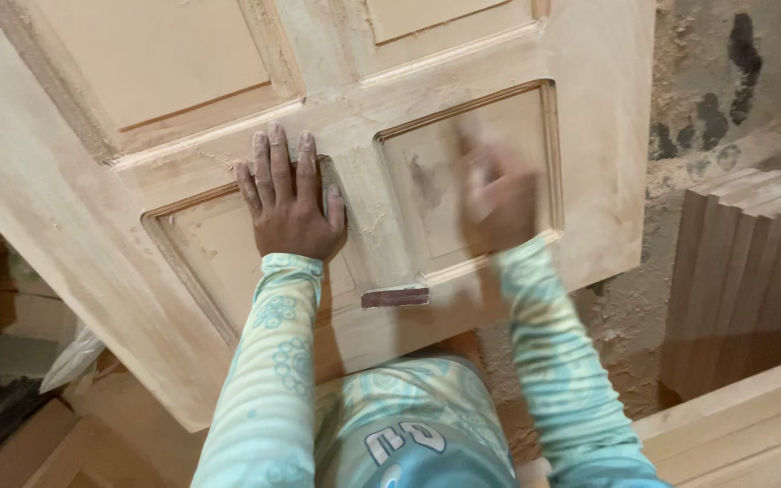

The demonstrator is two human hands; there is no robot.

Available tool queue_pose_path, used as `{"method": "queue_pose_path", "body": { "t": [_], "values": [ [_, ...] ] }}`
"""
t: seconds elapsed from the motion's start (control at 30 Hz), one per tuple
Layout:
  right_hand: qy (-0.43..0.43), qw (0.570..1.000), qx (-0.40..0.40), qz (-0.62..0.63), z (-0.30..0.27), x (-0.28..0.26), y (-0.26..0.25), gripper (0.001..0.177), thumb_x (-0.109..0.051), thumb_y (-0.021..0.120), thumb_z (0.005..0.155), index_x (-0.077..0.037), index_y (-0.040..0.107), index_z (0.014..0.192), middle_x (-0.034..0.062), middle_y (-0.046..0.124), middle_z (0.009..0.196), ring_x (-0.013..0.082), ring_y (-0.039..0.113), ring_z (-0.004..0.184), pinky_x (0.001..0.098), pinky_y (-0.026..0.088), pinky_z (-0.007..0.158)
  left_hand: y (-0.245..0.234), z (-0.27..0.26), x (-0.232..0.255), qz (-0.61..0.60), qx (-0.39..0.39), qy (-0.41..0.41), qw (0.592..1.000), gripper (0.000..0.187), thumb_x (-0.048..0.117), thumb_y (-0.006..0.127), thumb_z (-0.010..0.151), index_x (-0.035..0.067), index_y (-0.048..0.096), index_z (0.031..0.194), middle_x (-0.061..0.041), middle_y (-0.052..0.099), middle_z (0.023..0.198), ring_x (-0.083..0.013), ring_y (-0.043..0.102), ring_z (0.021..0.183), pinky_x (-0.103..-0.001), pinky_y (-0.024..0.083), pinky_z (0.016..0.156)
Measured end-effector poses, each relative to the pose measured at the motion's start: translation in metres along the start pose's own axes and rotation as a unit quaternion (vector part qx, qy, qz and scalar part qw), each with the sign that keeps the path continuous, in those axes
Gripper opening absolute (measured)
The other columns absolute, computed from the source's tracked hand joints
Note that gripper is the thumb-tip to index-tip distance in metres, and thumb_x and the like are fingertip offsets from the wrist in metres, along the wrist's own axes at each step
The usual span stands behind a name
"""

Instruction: The person sands a wooden door with a sanding block and uses a scraper to remove excess material from the grooves. They alternate between sanding flat surfaces and scraping recessed areas, moving across different panels of the door.

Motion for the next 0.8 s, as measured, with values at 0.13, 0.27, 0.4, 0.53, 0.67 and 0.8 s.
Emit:
{"method": "queue_pose_path", "body": {
  "t": [0.13, 0.27, 0.4, 0.53, 0.67, 0.8],
  "values": [
    [0.091, 0.972, 0.185, -0.115, 0.037, 0.086, -0.041, 0.015, -0.006, 0.062, 0.104, -0.002, 0.071, 0.092, 0.0102, 0.068, 0.088, 0.0232, 0.065, 0.073, 0.0349, 0.052, 0.064, 0.002, -0.001, -0.001, -0.001, 0.001, 0.004, 1.0, 0.066, 0.031, 0.06, 0.096, 0.009, 0.049, 0.157, -0.022, 0.033, 0.167, -0.0411, 0.028, 0.156, -0.062, 0.014, 0.127],
    [-0.071, 0.935, 0.204, -0.282, 0.066, 0.095, -0.059, 0.025, -0.004, 0.071, 0.094, -0.002, 0.079, 0.117, 0.0103, 0.07, 0.098, 0.0254, 0.068, 0.085, 0.0343, 0.059, 0.077, 0.004, -0.001, -0.004, 0.013, 0.0, 0.006, 1.0, 0.066, 0.031, 0.06, 0.097, 0.01, 0.048, 0.158, -0.021, 0.032, 0.167, -0.0402, 0.027, 0.157, -0.062, 0.014, 0.128],
    [-0.137, 0.945, 0.153, -0.254, 0.014, 0.027, -0.032, 0.014, -0.014, 0.074, 0.093, -0.001, 0.07, 0.094, 0.0164, 0.062, 0.092, 0.0323, 0.063, 0.085, 0.0411, 0.056, 0.079, 0.005, -0.001, -0.004, 0.017, 0.007, 0.008, 1.0, 0.065, 0.031, 0.061, 0.099, 0.012, 0.047, 0.16, -0.019, 0.032, 0.169, -0.039, 0.026, 0.158, -0.061, 0.014, 0.129],
    [-0.234, 0.944, -0.228, -0.043, -0.084, -0.034, 0.018, 0.045, -0.043, 0.088, 0.069, -0.005, 0.065, 0.078, 0.0138, 0.06, 0.074, 0.0318, 0.06, 0.072, 0.0481, 0.049, 0.069, 0.007, -0.001, -0.006, 0.003, -0.006, 0.01, 1.0, 0.071, 0.029, 0.062, 0.093, 0.011, 0.046, 0.159, -0.02, 0.031, 0.167, -0.0398, 0.026, 0.156, -0.062, 0.014, 0.128],
    [-0.229, 0.958, -0.168, -0.023, -0.117, -0.034, 0.03, 0.026, -0.022, 0.078, 0.076, -0.005, 0.065, 0.092, 0.0167, 0.064, 0.094, 0.0339, 0.064, 0.089, 0.0439, 0.053, 0.078, 0.003, -0.002, -0.005, -0.006, 0.001, 0.009, 1.0, 0.071, 0.03, 0.063, 0.094, 0.012, 0.045, 0.16, -0.02, 0.03, 0.168, -0.0391, 0.026, 0.157, -0.061, 0.014, 0.129],
    [-0.13, 0.973, -0.189, 0.029, -0.1, -0.013, 0.033, 0.015, -0.013, 0.075, 0.096, -0.007, 0.062, 0.095, 0.0106, 0.065, 0.095, 0.0301, 0.067, 0.089, 0.0406, 0.056, 0.08, 0.003, -0.002, -0.004, -0.001, -0.005, 0.005, 1.0, 0.071, 0.03, 0.063, 0.093, 0.012, 0.045, 0.159, -0.019, 0.031, 0.168, -0.039, 0.026, 0.157, -0.062, 0.014, 0.128]
  ]
}}
Point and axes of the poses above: each hand's wrist, its own z-axis towards the middle knuckle, its own y-axis out of the palm, x = y × z, the point moved 3 cm from there along z, towards the middle knuckle
